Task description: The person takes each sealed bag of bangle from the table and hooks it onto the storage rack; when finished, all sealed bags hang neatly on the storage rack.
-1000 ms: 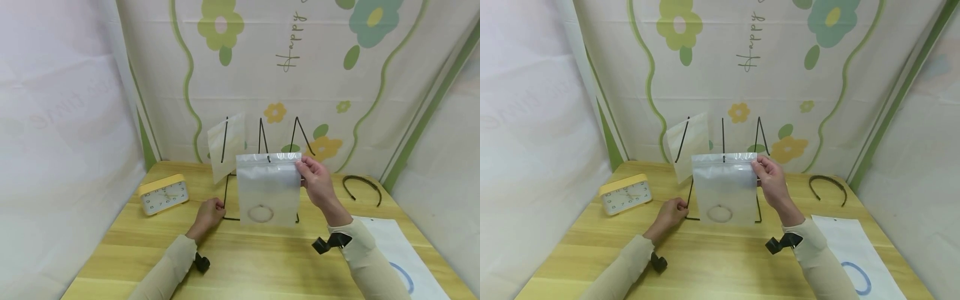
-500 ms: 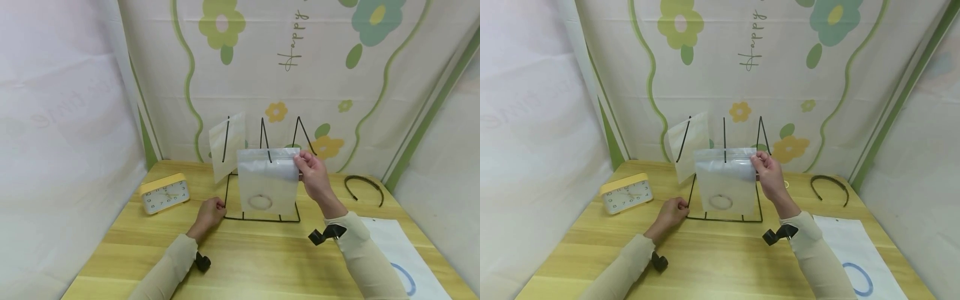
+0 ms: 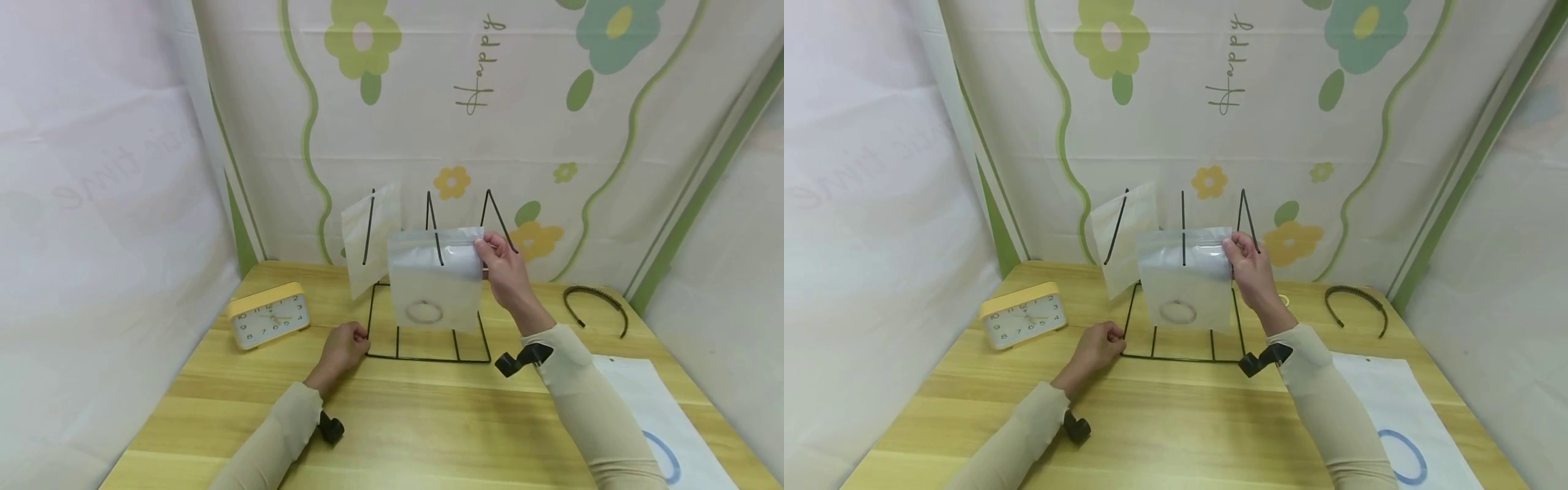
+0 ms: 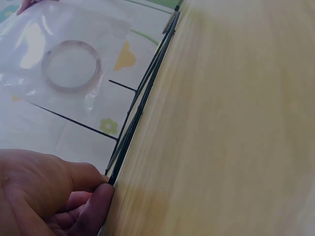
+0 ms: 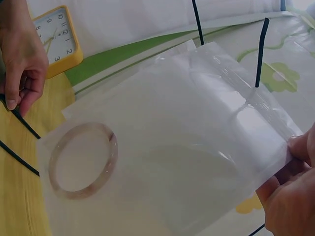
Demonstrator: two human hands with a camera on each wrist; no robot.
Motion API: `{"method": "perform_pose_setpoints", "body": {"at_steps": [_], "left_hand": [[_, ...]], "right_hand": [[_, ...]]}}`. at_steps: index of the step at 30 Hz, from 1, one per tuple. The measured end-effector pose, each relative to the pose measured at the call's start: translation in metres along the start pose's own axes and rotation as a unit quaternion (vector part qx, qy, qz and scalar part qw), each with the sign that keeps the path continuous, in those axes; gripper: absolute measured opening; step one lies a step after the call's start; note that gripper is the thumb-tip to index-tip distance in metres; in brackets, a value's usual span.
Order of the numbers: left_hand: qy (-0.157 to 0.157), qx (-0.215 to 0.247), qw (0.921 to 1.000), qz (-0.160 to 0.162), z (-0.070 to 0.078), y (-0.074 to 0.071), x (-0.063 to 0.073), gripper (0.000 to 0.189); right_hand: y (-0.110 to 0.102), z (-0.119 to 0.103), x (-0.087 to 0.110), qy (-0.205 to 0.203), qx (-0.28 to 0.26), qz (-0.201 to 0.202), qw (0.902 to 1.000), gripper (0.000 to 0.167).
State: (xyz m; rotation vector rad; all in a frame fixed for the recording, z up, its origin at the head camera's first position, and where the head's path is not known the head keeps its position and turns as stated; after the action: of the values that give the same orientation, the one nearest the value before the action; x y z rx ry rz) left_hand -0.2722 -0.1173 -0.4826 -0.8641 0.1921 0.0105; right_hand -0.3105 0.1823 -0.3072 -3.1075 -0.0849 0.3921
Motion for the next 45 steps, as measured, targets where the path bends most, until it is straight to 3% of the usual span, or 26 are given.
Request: {"method": "perform_pose_setpoints", "body": {"at_steps": [14, 31, 39, 45], "left_hand": [[-0.011, 0.000, 0.9999, -0.001, -0.003, 0.003, 0.000, 0.012], [-0.017, -0.010, 0.9998, 0.001, -0.003, 0.002, -0.001, 0.012], [0.005, -0.004, 0.9999, 0.014, -0.003, 0.002, -0.002, 0.011], [0.004, -0.002, 0.9999, 0.012, -0.003, 0.004, -0.002, 0.010]], "right_hand": [[0.003, 0.004, -0.019, 0.001, 0.060, 0.002, 0.9982, 0.037], [0.010, 0.009, -0.050, 0.008, 0.026, 0.000, 0.9996, 0.044], [0.011, 0.011, -0.065, 0.010, -0.003, 0.017, 0.9998, 0.044], [0.011, 0.013, -0.066, 0.036, -0.035, 0.030, 0.9983, 0.045]]}}
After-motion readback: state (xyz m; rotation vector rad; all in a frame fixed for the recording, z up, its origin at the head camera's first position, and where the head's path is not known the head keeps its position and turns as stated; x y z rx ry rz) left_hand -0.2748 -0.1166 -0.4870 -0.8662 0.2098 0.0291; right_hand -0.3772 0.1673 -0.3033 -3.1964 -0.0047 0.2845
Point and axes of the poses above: each hand's wrist, its own x-axis away from the middle knuckle, its own y-axis out of the palm, z = x × y, the point moved 1 cm from there along -x, towards the middle knuckle, and after that the axes turned 6 degrees about -x, right-handed, at the moved point
